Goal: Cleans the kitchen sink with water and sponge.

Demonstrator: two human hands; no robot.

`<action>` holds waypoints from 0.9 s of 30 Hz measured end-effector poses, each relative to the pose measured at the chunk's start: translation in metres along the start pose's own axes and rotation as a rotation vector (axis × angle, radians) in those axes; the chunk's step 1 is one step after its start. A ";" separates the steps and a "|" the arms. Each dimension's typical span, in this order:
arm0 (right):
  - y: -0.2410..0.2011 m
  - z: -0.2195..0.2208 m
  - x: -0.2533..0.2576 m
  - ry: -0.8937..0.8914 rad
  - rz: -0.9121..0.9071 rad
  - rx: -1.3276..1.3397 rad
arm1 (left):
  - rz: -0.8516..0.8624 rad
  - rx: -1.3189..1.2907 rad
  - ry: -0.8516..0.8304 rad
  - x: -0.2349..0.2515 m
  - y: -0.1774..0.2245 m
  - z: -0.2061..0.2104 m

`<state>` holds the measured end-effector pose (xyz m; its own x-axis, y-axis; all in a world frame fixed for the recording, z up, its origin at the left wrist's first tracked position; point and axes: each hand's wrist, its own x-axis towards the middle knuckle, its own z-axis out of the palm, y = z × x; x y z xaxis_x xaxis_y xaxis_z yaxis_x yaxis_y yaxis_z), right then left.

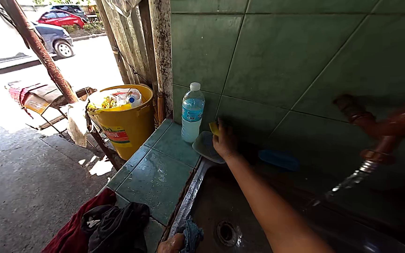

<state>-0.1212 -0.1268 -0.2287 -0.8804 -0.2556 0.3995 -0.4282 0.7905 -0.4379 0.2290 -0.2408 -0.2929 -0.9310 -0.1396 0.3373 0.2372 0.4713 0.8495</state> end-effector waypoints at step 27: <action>0.040 -0.094 -0.028 -0.316 -0.156 -0.032 | 0.062 0.047 0.007 0.000 -0.007 0.006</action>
<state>-0.0943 -0.0353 -0.1816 -0.8266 -0.5305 0.1882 -0.5603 0.7440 -0.3639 0.2256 -0.2387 -0.3014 -0.9128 -0.1148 0.3920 0.2812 0.5193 0.8070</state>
